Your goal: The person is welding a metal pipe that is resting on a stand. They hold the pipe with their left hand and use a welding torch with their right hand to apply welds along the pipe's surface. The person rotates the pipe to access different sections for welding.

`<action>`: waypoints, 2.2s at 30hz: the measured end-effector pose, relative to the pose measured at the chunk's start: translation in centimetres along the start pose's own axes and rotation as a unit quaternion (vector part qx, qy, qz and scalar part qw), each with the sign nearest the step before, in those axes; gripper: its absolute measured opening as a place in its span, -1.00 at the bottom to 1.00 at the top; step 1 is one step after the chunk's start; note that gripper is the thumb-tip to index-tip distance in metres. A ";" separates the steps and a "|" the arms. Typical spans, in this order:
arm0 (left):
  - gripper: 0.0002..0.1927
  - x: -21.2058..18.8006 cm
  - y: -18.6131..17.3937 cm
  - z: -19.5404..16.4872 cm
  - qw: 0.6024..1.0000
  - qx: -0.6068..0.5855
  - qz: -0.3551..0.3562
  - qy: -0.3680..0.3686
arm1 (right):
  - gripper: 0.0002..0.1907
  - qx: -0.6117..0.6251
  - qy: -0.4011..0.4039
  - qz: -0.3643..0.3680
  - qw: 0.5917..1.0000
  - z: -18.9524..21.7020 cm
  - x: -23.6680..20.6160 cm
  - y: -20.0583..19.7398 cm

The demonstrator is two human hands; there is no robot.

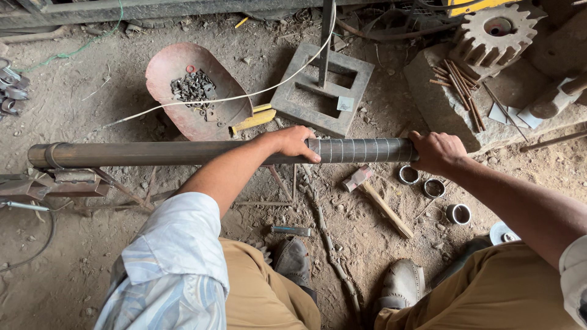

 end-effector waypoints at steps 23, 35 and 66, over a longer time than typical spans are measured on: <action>0.04 -0.6 -0.9 -1.1 0.997 0.058 -0.042 0.030 | -0.26 0.126 -0.062 0.027 0.990 -3.8 0.1 -2.8; -0.08 -3.7 -1.9 -1.8 0.963 0.260 -0.074 0.007 | -0.70 0.317 -0.012 -0.064 0.946 -4.3 -5.0 -7.1; 0.04 -5.2 0.2 -2.1 0.886 0.424 -0.187 -0.004 | -0.89 0.270 -0.256 -0.244 0.896 18.5 1.3 -13.9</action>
Point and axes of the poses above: each hand's wrist, its own x-axis towards the middle knuckle, its own y-axis out of the palm, z = x × y, the point moved 8 cm from there along x, towards the middle knuckle, and after that the axes turned 1 degree about x, right-handed, at the moved point
